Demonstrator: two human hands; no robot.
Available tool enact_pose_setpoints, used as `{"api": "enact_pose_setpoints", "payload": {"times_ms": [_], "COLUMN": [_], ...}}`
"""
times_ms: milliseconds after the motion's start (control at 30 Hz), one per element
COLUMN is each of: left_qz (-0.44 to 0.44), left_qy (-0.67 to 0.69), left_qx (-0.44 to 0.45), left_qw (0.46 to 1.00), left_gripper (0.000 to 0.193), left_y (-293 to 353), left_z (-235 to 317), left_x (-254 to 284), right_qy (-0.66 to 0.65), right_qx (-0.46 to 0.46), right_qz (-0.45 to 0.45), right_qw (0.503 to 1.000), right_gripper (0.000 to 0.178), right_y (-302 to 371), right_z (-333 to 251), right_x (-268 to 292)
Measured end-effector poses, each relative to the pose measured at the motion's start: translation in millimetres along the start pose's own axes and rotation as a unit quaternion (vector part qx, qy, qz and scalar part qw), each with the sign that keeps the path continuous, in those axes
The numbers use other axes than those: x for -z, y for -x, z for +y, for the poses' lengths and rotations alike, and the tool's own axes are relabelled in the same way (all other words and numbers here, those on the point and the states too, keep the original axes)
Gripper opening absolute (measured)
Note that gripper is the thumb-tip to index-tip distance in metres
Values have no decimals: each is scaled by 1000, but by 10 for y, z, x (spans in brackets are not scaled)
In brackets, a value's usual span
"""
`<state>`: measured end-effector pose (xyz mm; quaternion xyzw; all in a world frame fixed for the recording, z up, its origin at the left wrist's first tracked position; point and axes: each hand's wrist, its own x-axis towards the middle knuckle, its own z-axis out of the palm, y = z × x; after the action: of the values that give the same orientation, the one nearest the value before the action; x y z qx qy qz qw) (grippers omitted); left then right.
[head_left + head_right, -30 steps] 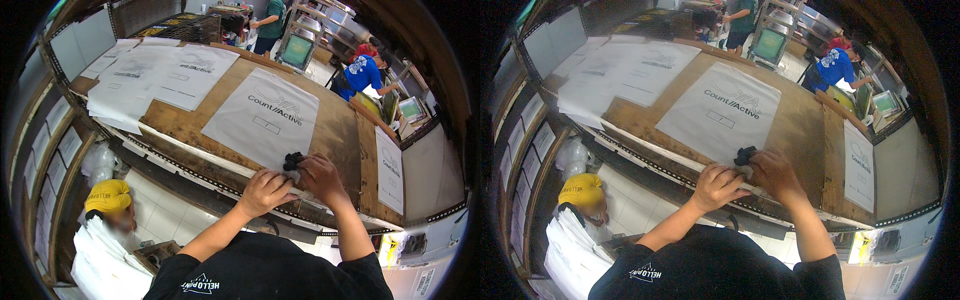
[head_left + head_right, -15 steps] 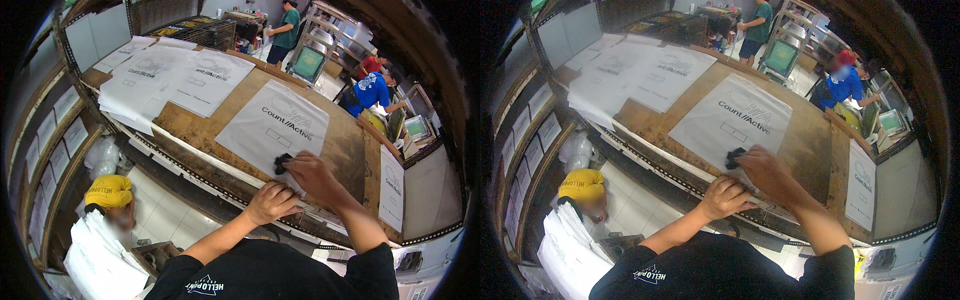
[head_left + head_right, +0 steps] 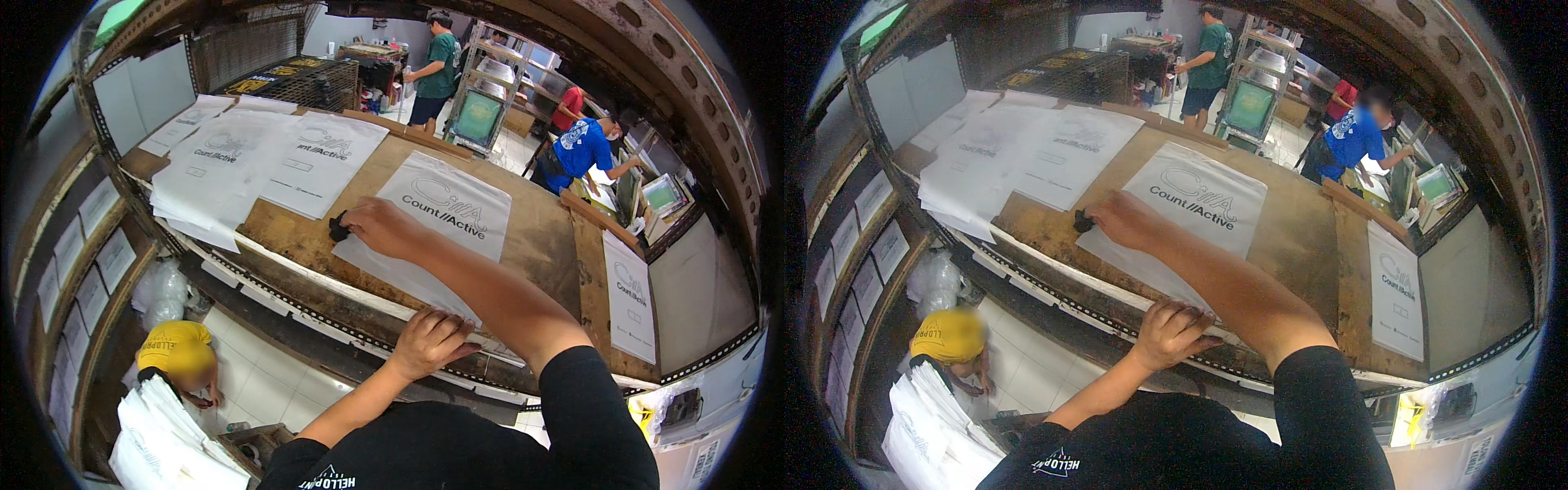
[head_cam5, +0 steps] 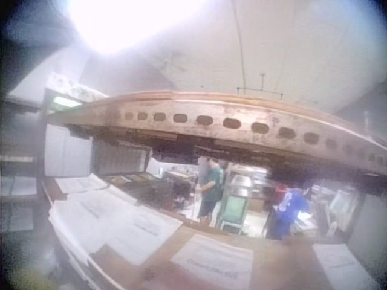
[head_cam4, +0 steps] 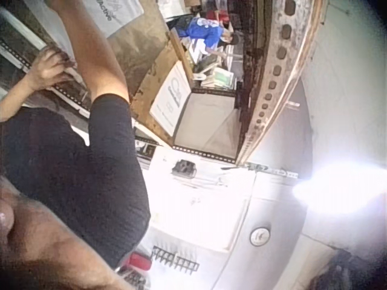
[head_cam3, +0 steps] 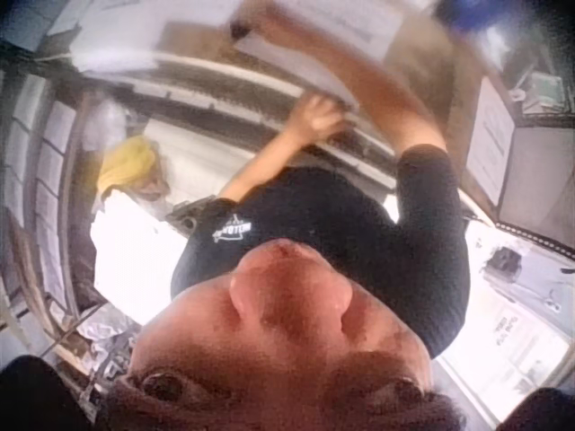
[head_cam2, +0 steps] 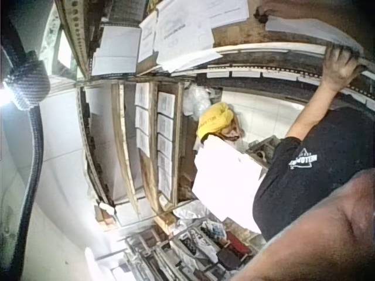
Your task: The person applies adhesive and dark ink to various areas of paper sheets on a wooden workbench using a small applicator tool and a piece of cloth.
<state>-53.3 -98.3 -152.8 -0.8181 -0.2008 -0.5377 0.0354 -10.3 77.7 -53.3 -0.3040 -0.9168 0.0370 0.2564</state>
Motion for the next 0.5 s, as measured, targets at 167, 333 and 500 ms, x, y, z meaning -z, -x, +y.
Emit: {"api": "enact_pose_setpoints", "payload": {"times_ms": [167, 333, 500], "left_qz": [-3, 9, 20], "left_qy": [6, -5, -22], "left_qx": [4, 6, 1], "left_qw": [1000, 1000, 1000], "left_gripper": [49, 47, 45], "left_y": [6, 18, 29], "left_z": [2, 14, 2], "left_x": [-6, -25, -44], "right_qy": [-117, -209, -288], "right_qx": [-107, -202, -296], "right_qz": [27, 27, 22], "right_qw": [987, 957, 910], "right_gripper": [16, 21, 22], "right_y": [-131, 123, 836], "right_z": [22, -171, -313], "right_x": [22, 438, 921]}}
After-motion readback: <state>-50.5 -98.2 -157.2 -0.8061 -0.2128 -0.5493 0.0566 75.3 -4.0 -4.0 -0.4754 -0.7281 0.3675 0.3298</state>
